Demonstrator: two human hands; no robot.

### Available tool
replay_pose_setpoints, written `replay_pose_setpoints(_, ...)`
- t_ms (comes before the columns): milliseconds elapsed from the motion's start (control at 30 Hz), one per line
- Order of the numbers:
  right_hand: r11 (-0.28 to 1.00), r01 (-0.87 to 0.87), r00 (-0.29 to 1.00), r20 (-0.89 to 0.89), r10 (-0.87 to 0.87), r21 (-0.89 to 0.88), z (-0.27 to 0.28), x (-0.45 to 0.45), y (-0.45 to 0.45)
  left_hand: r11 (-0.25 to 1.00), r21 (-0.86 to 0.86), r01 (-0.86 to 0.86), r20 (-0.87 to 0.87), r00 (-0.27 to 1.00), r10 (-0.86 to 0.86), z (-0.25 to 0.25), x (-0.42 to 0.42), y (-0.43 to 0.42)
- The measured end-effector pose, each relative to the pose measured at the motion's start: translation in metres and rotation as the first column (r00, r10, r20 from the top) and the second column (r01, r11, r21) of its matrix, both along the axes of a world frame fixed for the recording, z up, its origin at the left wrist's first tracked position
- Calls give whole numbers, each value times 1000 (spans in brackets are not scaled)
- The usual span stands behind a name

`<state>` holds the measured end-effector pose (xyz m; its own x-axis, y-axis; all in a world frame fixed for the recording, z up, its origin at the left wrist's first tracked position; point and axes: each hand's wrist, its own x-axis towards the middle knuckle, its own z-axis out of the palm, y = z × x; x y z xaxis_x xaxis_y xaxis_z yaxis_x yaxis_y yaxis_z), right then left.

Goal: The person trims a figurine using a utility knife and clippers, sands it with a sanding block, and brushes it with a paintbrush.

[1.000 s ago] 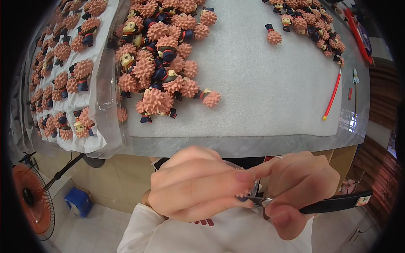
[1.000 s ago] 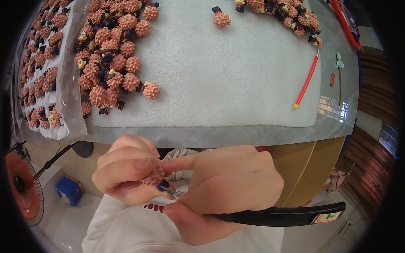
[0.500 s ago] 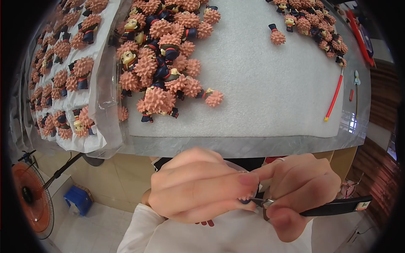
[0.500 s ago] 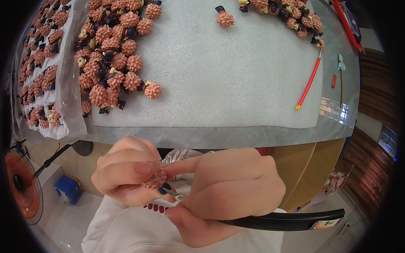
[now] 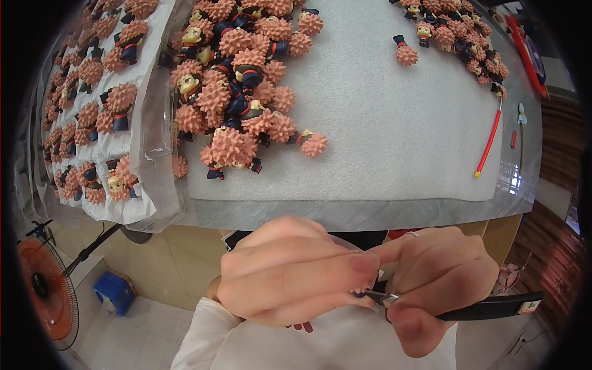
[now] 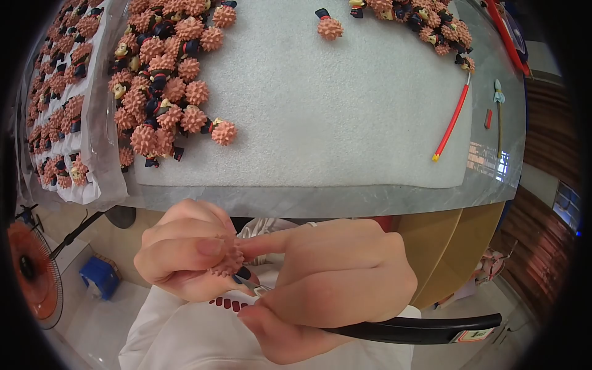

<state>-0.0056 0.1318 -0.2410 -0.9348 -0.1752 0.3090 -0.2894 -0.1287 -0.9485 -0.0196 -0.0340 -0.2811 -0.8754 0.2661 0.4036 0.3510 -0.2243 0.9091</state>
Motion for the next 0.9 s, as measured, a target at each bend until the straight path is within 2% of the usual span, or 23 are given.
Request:
replay_pose_setpoints(233, 999, 18, 1000, -4, -17, 39, 1, 1, 1, 1000, -6, 25, -12, 1000, -25, -1, -1, -1)
replay_pose_setpoints(533, 999, -7, 1000, -14, 6, -42, -3, -1, -2, 1000, -6, 11, -8, 1000, -11, -1, -1, -1)
replay_pose_setpoints(733, 1000, 28, 1000, 0, -28, -13, -2, 2, 1, 1000, 17, 6, -2, 1000, -6, -2, 0, 0)
replay_pose_setpoints(833, 977, -30, 997, 62, 44, -211, -5, 2, 5, 998, 66, -20, 21, 1000, 19, -2, 0, 3)
replay_pose_setpoints(900, 944, 19, 992, 122, 22, -328, -5, 2, -3, 994, 105, -28, 52, 998, 23, -2, 1, 4)
